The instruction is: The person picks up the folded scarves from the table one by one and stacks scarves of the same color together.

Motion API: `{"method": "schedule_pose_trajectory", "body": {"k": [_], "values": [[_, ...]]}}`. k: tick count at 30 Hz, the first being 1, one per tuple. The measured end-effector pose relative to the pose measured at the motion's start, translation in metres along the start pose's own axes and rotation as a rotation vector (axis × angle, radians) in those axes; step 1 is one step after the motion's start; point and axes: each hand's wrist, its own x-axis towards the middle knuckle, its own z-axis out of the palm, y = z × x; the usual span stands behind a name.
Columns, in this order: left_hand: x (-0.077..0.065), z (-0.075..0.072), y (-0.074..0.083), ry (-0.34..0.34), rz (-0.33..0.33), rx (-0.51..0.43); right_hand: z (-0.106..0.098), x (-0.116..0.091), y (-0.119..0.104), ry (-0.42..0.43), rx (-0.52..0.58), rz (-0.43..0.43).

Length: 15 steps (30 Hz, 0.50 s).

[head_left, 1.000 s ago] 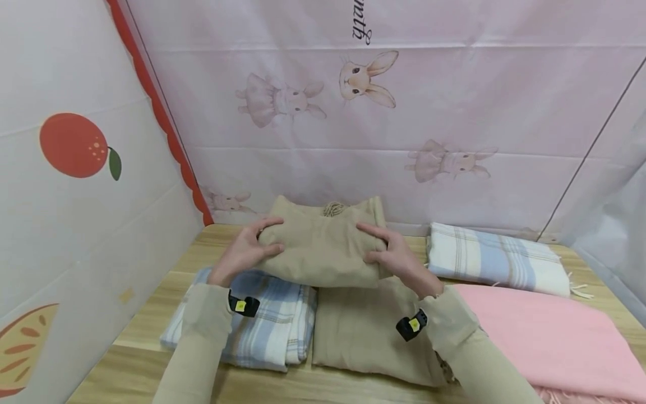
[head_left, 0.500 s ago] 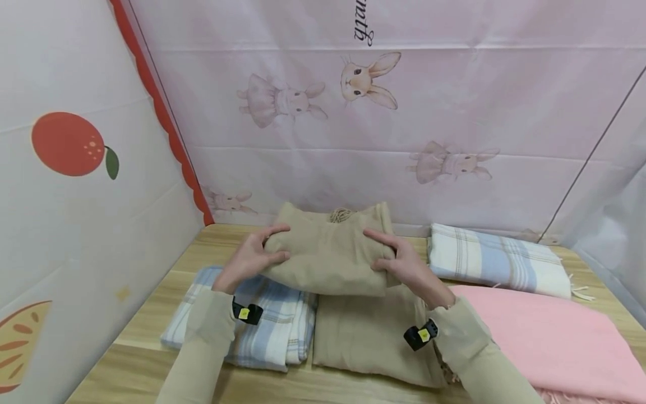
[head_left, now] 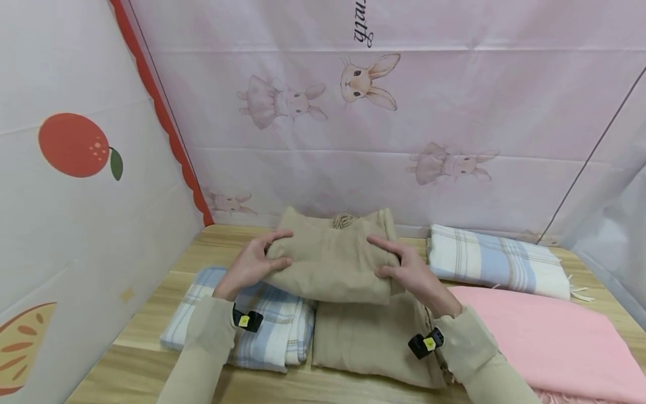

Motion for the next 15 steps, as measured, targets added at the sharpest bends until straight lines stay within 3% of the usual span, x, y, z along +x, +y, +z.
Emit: {"method": "schedule_pose_trajectory", "body": {"k": [15], "values": [[-0.005,0.007,-0.001,-0.024,0.027,-0.009,-0.006,-0.013,0.003,0.005,-0.06,-0.032]]}}
